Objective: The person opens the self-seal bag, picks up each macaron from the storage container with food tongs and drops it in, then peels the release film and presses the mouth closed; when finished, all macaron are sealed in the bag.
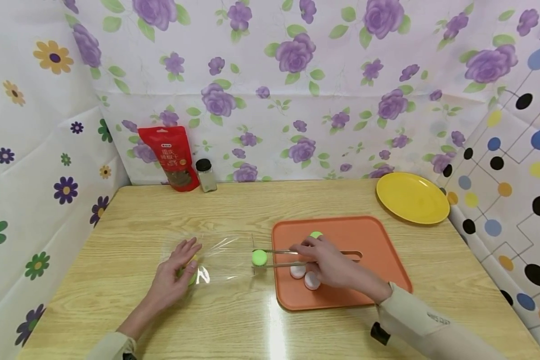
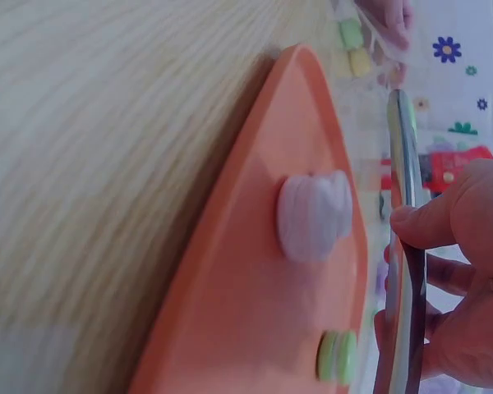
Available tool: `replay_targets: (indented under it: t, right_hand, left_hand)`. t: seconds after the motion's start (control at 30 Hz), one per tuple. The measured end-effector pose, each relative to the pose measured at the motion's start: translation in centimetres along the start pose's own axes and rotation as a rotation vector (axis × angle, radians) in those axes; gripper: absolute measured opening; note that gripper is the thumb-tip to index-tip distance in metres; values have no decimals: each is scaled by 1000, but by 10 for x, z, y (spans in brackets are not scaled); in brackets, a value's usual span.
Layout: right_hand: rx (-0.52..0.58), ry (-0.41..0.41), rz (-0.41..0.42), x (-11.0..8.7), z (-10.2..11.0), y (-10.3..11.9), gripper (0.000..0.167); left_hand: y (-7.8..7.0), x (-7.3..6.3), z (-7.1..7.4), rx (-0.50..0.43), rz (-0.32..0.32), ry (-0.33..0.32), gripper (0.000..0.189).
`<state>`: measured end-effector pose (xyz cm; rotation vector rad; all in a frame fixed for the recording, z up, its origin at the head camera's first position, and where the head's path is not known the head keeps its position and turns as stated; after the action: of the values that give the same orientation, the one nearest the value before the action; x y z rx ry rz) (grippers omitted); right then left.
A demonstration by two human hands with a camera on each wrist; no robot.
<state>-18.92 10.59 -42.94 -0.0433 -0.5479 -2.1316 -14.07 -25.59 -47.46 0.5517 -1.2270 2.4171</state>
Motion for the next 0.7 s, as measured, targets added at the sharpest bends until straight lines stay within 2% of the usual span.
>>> replay_targets:
  t: [0.2,0.4,0.6,0.7]
  right_hand:
    - [-3,29,27,22,-8,9,51]
    - [-43,40,89,50,-19,19,46]
    - [-75,110,53,74,-33,29,45]
    - [-86,114,29,84,-40,32,46]
  left_hand:
    - [1,0,-1,16,8,0,37]
    - [1,0,-1,18,7,-3,38]
    - [1,1,-1,13,10,-8,37]
    - [1,1,-1,17,14,-11,36]
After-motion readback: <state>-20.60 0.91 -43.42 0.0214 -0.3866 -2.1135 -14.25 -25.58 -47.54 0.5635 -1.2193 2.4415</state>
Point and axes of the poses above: each hand's wrist, its own x-axis towards the middle knuckle, its own z-axis out of the back of the hand, y = z × x, the point moved 4 cm from there along x, towards the middle knuckle, and after that the axes turned 1 degree about z, right-handed, at the moved point
